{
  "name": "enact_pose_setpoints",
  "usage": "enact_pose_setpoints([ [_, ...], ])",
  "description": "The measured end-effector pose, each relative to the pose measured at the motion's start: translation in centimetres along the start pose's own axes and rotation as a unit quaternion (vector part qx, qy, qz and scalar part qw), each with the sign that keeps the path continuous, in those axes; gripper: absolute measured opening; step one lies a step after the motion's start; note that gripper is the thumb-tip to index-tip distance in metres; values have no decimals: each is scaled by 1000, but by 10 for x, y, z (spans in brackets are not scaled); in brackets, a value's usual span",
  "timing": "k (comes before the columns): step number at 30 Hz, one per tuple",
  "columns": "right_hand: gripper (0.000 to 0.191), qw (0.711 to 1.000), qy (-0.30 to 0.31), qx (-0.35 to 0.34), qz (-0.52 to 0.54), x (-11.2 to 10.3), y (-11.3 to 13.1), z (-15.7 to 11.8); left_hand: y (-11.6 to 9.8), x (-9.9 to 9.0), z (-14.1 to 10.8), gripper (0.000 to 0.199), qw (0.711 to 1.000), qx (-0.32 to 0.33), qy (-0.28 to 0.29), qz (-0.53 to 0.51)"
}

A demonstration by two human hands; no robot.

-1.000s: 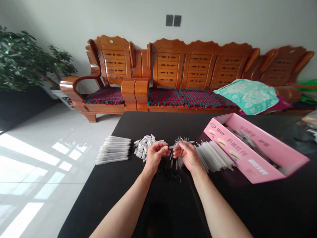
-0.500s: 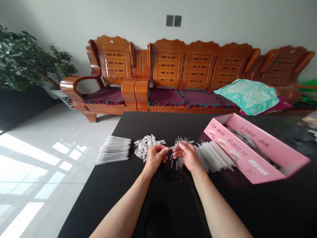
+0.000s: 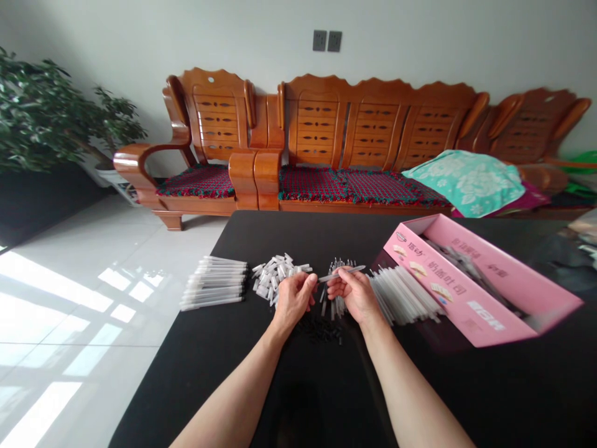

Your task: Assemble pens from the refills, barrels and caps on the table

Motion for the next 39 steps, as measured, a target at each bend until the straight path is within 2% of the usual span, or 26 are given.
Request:
enact_pose_setpoints([
  [2, 22, 1000, 4, 1, -4, 1, 0, 0, 3, 0, 1, 45, 1000, -9, 10, 8],
  [7, 23, 1000, 6, 2, -6, 1, -1, 0, 1, -2, 2, 30, 1000, 3, -5, -19],
  [10, 23, 1000, 2, 2, -7, 0, -1, 0, -2, -4, 1, 45, 999, 18, -25, -38],
  [15, 23, 1000, 8, 2, -15, 2, -1, 0, 5, -1, 1, 45, 999, -20, 13, -23],
  [19, 23, 1000, 8, 1, -16, 2, 0, 0, 3, -2, 2, 33, 999, 0, 4, -35],
  [22, 23, 1000, 5, 0, -15, 2, 0, -1, 1, -4, 3, 50, 998, 27, -15, -61],
  [28, 23, 1000, 9, 2, -19, 3, 1, -1, 9, 2, 2, 45, 998, -23, 29, -51],
  [31, 24, 1000, 9, 2, -17, 3, 1, -1, 4, 1, 2, 34, 998, -8, 12, -59],
  [34, 24, 1000, 7, 2, -16, 3, 1, -1, 0, -2, 1, 44, 997, 13, -9, -79],
  [39, 24, 1000, 10, 4, -22, 4, 1, -1, 6, 3, 2, 46, 998, -22, 29, -49],
])
Point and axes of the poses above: each hand's wrist, its own z-axis towards the middle knuckle, its own x-axis out of the palm, y = z × x, the point moved 5 cm from there along z, towards the middle knuckle, and after that the axes turned 7 degrees about y, right-handed, at the moved point
